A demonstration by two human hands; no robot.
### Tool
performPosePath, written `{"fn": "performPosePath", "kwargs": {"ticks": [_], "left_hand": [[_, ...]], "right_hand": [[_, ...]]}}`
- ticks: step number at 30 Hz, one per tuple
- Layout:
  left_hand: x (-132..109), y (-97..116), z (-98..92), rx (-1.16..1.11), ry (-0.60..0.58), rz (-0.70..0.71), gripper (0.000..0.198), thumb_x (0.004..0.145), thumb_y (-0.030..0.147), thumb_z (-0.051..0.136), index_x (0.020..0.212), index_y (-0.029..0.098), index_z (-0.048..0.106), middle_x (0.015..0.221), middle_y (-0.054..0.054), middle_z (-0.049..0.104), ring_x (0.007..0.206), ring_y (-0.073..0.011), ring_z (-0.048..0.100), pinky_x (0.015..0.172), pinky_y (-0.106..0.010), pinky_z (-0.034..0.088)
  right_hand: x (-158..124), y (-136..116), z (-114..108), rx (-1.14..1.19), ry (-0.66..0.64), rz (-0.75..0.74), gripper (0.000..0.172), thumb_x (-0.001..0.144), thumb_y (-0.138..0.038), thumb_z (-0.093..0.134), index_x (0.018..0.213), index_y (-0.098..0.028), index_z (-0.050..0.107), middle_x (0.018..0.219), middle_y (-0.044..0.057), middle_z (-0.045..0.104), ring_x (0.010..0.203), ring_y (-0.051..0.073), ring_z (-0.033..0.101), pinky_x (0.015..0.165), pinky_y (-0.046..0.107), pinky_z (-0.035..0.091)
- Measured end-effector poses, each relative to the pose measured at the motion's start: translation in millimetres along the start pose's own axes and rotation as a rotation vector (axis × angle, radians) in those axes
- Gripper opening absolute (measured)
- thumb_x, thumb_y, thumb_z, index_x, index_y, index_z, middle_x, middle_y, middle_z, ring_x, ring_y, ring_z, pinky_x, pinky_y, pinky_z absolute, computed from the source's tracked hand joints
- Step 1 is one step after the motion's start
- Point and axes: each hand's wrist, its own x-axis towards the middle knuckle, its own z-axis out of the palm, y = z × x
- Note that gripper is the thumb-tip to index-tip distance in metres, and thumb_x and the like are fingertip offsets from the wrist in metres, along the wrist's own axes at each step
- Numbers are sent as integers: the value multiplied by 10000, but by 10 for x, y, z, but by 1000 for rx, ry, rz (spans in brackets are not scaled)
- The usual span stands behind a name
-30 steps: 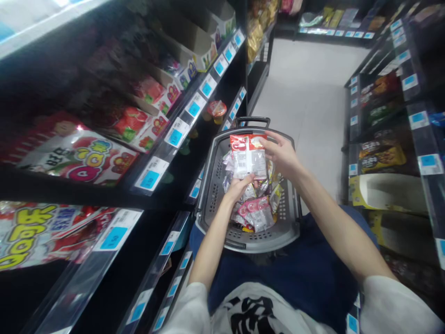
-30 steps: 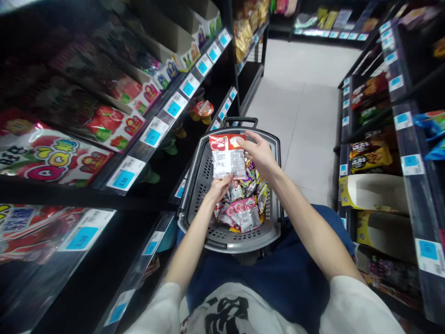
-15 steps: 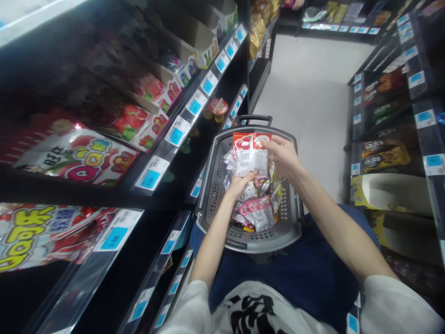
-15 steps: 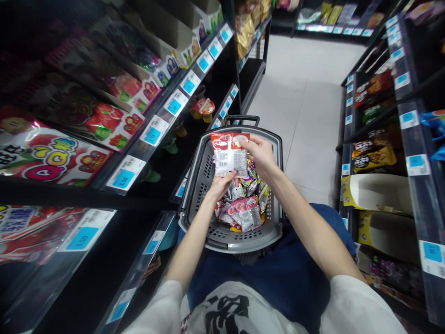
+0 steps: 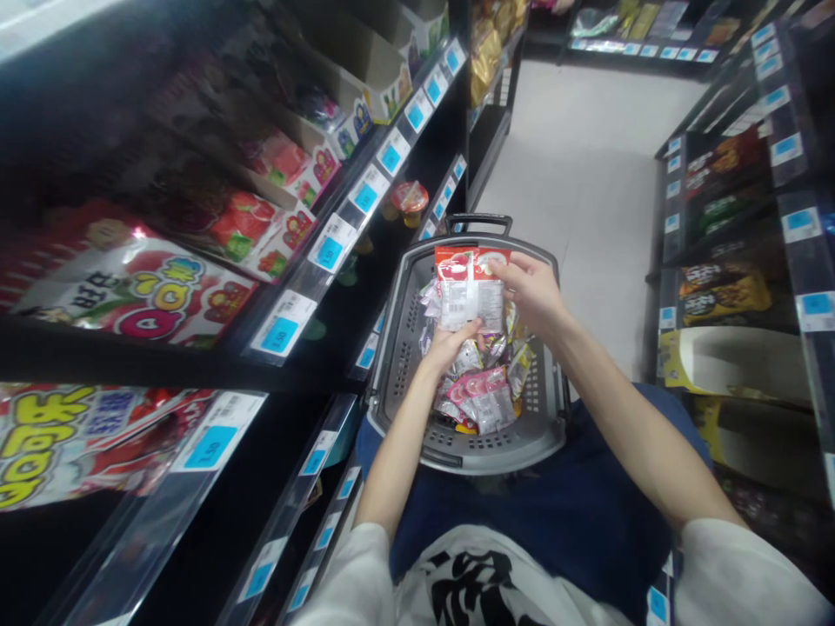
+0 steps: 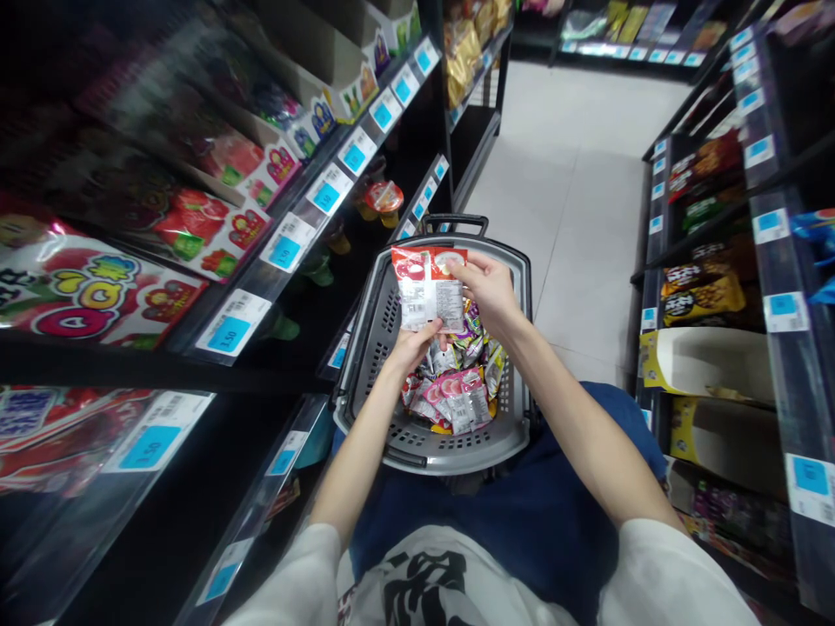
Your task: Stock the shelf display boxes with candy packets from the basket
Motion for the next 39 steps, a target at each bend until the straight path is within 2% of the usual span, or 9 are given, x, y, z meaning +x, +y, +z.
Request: {"fn": "performPosePath", "kwargs": {"ticks": [11, 17, 23, 28, 33, 36, 39], "left_hand": [[-1, -34, -33, 25, 14, -10, 449, 735, 555, 814, 909, 161, 688, 560, 16, 655, 519, -148, 617, 747, -354, 587], [-11, -22, -19, 27, 15, -1, 480, 734, 551, 817, 983, 164, 682, 573, 24, 664, 496, -145, 614, 732, -360, 597], [-13, -7, -16, 45, 27, 8, 455, 726, 571, 813, 897, 167, 693, 546, 19, 648, 521, -164, 636, 790, -389, 604], [-4, -18, -34, 75, 54, 25, 451, 727, 574, 812, 876, 165, 693, 545, 14, 653, 535, -166, 640, 791, -381, 593], [0, 22, -3, 129, 126, 66, 409, 747, 499, 829, 904, 153, 676, 545, 13, 662, 575, -153, 653, 761, -311, 560], [20, 62, 28, 144, 196, 98, 519, 683, 466, 878, 1034, 156, 654, 649, 12, 700, 572, -142, 650, 691, -286, 553], [57, 89, 20, 132, 292, 147, 802, 599, 418, 926, 1285, 206, 568, 851, -4, 741, 596, -123, 656, 660, -265, 554]], "right_hand": [[-6, -4, -2, -21, -47, -23, 421, 695, -548, 854, 961, -237, 755, 993, 52, 787, 968, 231, 721, 871, 405, 574], [-18, -3, -12, -1, -44, -42, 367, 702, -493, 869, 944, -235, 773, 973, 56, 788, 907, 222, 728, 869, 411, 571], [-31, -23, 5, -41, -46, -40, 348, 733, -515, 839, 947, -249, 770, 1003, 55, 784, 951, 231, 721, 875, 422, 577], [-39, -45, 7, -96, -54, -31, 340, 740, -494, 826, 966, -245, 770, 999, 43, 784, 908, 215, 710, 808, 377, 570], [-69, -52, 27, -160, -80, -4, 352, 756, -491, 806, 984, -226, 774, 979, 61, 778, 838, 217, 686, 716, 365, 550], [-62, -40, 33, -126, -40, -45, 332, 740, -476, 818, 941, -216, 774, 947, 70, 776, 826, 226, 685, 715, 385, 562], [-28, -24, 18, -112, 42, -62, 316, 732, -456, 819, 935, -220, 770, 980, 69, 776, 872, 236, 698, 736, 397, 576]]}}
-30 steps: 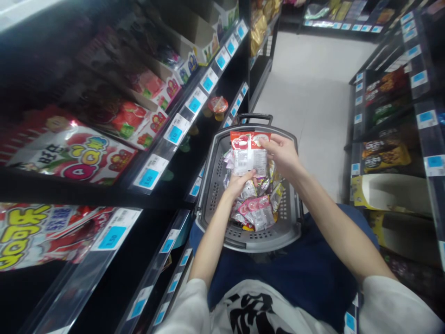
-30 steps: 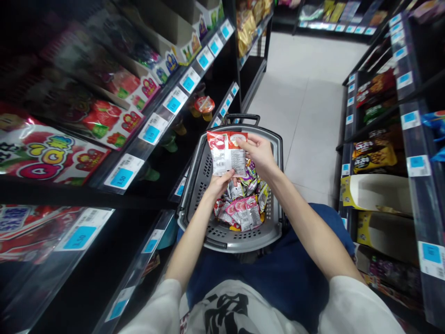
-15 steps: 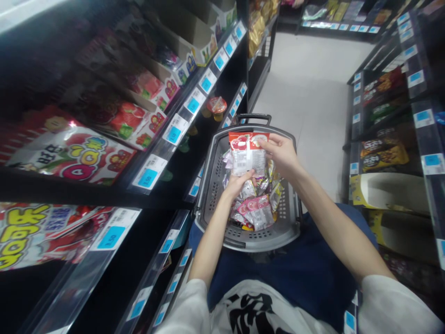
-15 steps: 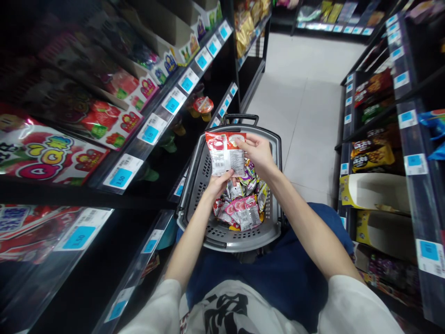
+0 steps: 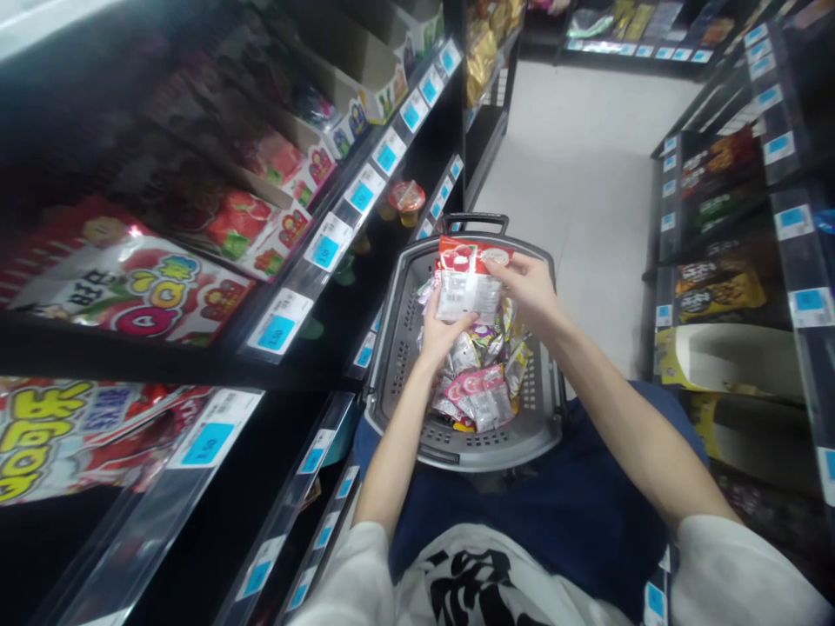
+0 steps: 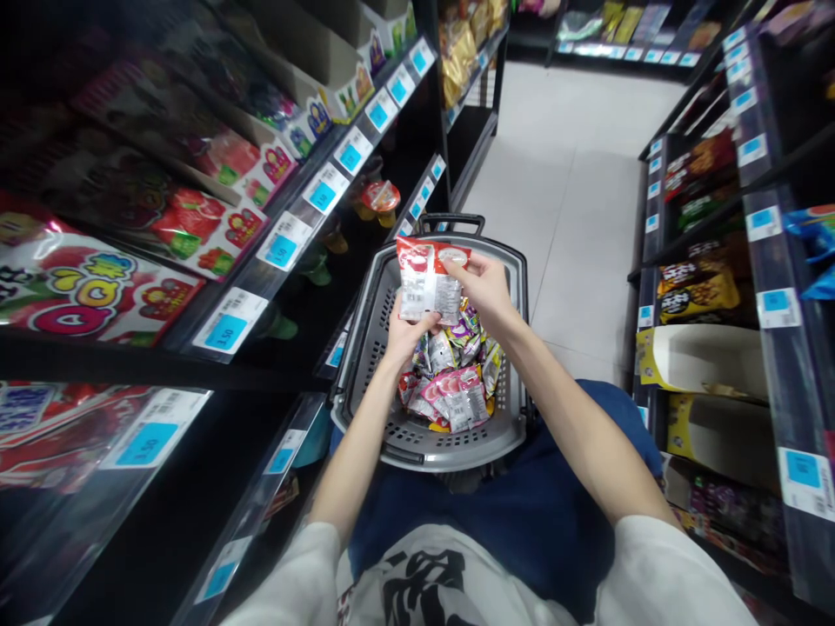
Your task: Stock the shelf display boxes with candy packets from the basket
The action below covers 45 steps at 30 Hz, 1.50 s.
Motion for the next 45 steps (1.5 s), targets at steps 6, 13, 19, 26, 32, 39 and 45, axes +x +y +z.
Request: {"fn": "performPosePath", "kwargs": {"ticks": [6, 13, 19, 26, 32, 39, 45], "left_hand": [[32, -47, -49, 225, 34, 205, 989, 656, 339, 901, 1508, 294, 399, 1381, -127, 619, 1039, -218, 690, 782, -285, 586], [-47, -188, -5, 728, -12, 605, 732, 928, 311, 638, 1590, 306, 324, 1705, -93, 207, 1578, -309, 211, 1288, -501, 212], [-68, -121, -11, 702, -20, 599, 643, 966, 247, 527, 1583, 296, 354, 1716, -48, 196, 1586, -267, 205, 1308, -475, 181], [9, -111, 57, 147, -54, 180, 531, 855, 508, 713, 1305, 236, 640, 1391, -106, 649, 1411, -282, 519, 1202, -459, 398], [-55, -4, 132, -353, -147, -86, 560, 740, 540, 826, 1180, 251, 635, 1111, -61, 739, 1145, -247, 691, 943, -391, 575], [-95, 14, 117, -349, -153, -136, 741, 549, 287, 942, 1207, 240, 602, 1012, -12, 751, 991, -197, 731, 1027, -382, 532], [-56, -43, 101, -308, -147, -112, 700, 539, 311, 944, 1149, 226, 612, 1038, -22, 745, 993, -202, 725, 1020, -388, 532]], "right_hand": [[68, 49, -36, 54, 145, 45, 264, 723, -384, 795, 921, -215, 750, 945, 58, 769, 852, 216, 702, 737, 384, 586], [38, 22, -2, 67, 113, 121, 178, 753, -355, 753, 857, -216, 712, 900, 52, 737, 815, 191, 673, 673, 345, 578], [6, 10, 13, 5, 67, 117, 168, 770, -366, 757, 806, -210, 705, 847, 54, 691, 785, 186, 630, 643, 348, 567], [4, 5, 21, -70, -67, 22, 388, 787, -604, 740, 889, -230, 720, 1031, 74, 721, 946, 213, 661, 782, 359, 585], [104, 91, -72, -110, 246, -81, 479, 682, -375, 858, 1110, -261, 675, 1289, 86, 674, 1221, 264, 599, 1047, 451, 488], [50, 48, -34, 144, 94, 117, 261, 696, -408, 851, 842, -225, 735, 982, 62, 774, 956, 234, 712, 914, 431, 548], [66, 72, -12, 158, 101, 73, 248, 691, -413, 866, 812, -232, 748, 953, 51, 783, 928, 226, 718, 901, 425, 550]]}}
